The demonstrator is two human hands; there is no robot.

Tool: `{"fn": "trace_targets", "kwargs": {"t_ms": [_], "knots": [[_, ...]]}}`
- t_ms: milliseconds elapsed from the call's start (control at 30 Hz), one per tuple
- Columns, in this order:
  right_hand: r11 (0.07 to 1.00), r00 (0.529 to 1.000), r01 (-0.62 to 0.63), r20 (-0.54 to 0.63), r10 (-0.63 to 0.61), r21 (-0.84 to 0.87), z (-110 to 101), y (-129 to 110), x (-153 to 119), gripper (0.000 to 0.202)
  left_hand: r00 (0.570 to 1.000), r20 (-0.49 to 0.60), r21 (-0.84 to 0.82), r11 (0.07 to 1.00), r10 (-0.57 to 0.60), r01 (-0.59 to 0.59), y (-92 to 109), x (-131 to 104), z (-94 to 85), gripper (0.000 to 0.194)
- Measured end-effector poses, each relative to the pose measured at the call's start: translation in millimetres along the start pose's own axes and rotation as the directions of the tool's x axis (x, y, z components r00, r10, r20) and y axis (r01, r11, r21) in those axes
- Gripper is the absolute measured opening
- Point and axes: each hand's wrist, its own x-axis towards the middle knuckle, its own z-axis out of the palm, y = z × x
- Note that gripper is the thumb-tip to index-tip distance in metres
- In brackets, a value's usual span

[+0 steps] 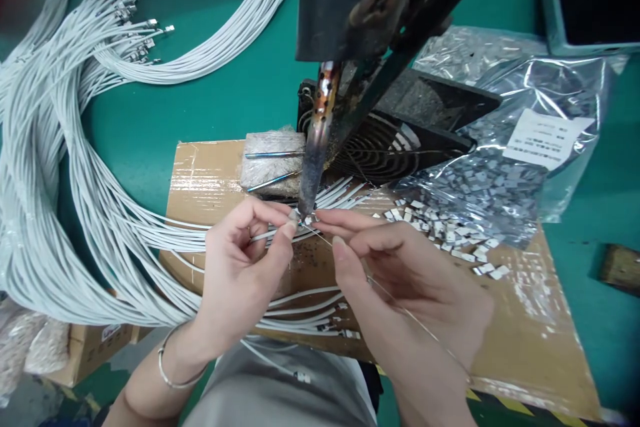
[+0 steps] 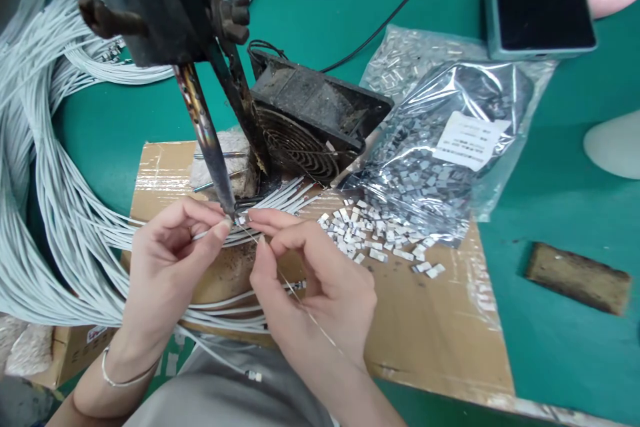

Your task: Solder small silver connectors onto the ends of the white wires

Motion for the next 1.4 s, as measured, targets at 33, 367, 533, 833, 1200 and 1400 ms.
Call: {"fn": "trace_targets", "kwargs": {"t_ms": [33, 367, 533, 833, 1200, 1400], "knots": [[1.000, 1.000, -0.003, 0.000, 0.003, 0.008, 0.2, -0.1, 0.2, 0.022, 1.000, 0.001, -0.005, 1.000, -0.002, 0.002, 0.2, 0.2, 0.1, 0.016], [1.000, 1.000, 0.013, -0.015, -0.013, 0.027, 4.5, -2.0, 2.2, 0.022, 1.000, -0.004, 0.021, 1.000, 0.013, -0.013, 1.4, 1.5, 0.2, 0.014], [0.999, 1.000, 0.012, -0.027, -0.012, 0.033, 4.4, -2.8, 2.2, 0.022, 1.000, 0.000, 0.012, 1.000, 0.024, -0.024, 1.2, 1.6, 0.0, 0.014], [0.999, 1.000, 0.018, -0.013, -0.017, 0.051, 3.9, -0.9, 0.7, 0.022, 1.000, 0.000, -0.006, 1.000, 0.029, -0.029, 1.2, 2.3, -0.2, 0.015], [0.997, 0.998, 0.054, -0.033, -0.053, 0.047, 5.0, -4.5, 2.0, 0.023, 0.999, 0.012, 0.010, 0.999, 0.035, -0.035, 0.0, -0.1, -1.7, 0.013], [0.996, 0.997, 0.074, -0.023, -0.073, 0.057, 5.4, -1.6, 2.8, 0.023, 0.999, 0.002, 0.001, 0.999, 0.051, -0.051, 0.6, 1.1, -1.6, 0.013]]}}
